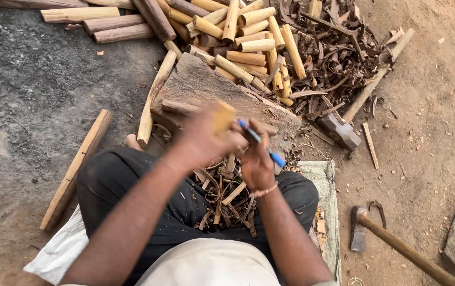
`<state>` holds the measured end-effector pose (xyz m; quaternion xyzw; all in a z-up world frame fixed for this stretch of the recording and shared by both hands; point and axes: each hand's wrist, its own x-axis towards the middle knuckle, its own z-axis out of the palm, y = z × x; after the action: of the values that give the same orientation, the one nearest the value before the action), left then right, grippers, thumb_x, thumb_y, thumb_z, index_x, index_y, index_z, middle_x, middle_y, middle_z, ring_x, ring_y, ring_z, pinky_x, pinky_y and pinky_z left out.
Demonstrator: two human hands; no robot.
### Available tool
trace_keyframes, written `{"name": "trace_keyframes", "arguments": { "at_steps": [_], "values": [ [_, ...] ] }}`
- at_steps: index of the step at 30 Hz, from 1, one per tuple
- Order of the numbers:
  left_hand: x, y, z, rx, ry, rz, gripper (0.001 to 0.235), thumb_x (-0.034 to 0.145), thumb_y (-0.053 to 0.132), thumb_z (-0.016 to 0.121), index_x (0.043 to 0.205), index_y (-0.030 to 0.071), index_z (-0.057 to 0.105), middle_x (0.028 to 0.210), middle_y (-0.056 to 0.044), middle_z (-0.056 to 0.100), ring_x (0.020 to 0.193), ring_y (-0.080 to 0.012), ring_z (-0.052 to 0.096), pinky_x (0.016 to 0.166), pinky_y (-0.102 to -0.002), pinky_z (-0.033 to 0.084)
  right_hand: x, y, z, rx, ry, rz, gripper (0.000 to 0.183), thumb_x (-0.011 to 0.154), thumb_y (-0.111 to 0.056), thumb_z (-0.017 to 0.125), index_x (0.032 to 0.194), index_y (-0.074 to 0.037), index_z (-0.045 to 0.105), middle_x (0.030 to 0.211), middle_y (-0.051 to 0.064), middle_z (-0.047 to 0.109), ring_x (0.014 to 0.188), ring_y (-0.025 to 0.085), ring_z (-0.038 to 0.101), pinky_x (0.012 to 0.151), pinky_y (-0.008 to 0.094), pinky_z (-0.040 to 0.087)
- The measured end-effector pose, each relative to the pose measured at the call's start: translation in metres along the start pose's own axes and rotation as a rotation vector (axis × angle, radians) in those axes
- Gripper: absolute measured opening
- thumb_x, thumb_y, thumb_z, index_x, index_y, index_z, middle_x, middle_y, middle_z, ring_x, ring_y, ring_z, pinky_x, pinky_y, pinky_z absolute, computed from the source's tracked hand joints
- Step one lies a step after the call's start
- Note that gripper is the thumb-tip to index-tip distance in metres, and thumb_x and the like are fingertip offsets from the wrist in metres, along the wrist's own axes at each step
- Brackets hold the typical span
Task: The person sits cross-legged on the ground and repeatedly picks up short wooden sticks, places them on a wooden block, and marks them with a blue marker. The person handles the sticks one at a time, rotating them to mark different sides before setting them aside.
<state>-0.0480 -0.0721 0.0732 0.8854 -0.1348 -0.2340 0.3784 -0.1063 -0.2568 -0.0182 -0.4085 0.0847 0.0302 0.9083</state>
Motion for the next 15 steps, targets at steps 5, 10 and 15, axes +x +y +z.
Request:
{"name": "trace_keyframes", "arguments": {
  "at_steps": [5, 10, 15],
  "values": [
    [0.007, 0.006, 0.05, 0.003, 0.409, 0.431, 0.052, 0.098, 0.03, 0.077, 0.138, 0.003, 0.055, 0.136, -0.021, 0.057, 0.127, -0.0364, 0.052, 0.104, -0.054, 0.038, -0.061, 0.02, -0.046, 0.198, -0.026, 0.212, 0.048, 0.106, -0.046, 0.05, 0.138, -0.01, 0.05, 0.111, 0.012, 0.066, 0.089, 0.024, 0.066, 0.076, 0.041, 0.057],
    [0.068, -0.046, 0.045, 0.546, 0.284, 0.158, 0.069, 0.076, 0.025, 0.081, 0.134, 0.003, 0.052, 0.131, -0.017, 0.057, 0.123, -0.0297, 0.052, 0.108, -0.049, 0.038, -0.098, 0.005, -0.1, 0.174, 0.096, 0.156, 0.045, 0.108, -0.043, 0.054, 0.135, -0.007, 0.052, 0.105, 0.014, 0.065, 0.083, 0.023, 0.062, 0.07, 0.036, 0.054],
    [0.072, -0.081, 0.022, 0.884, 0.195, -0.04, 0.026, 0.097, 0.012, 0.072, 0.122, 0.009, 0.068, 0.124, -0.014, 0.064, 0.115, -0.0246, 0.059, 0.109, -0.048, 0.043, -0.101, 0.004, -0.109, 0.191, 0.114, 0.113, 0.045, 0.099, -0.035, 0.062, 0.132, -0.006, 0.053, 0.104, 0.014, 0.065, 0.085, 0.024, 0.063, 0.071, 0.037, 0.055]
  ]
}}
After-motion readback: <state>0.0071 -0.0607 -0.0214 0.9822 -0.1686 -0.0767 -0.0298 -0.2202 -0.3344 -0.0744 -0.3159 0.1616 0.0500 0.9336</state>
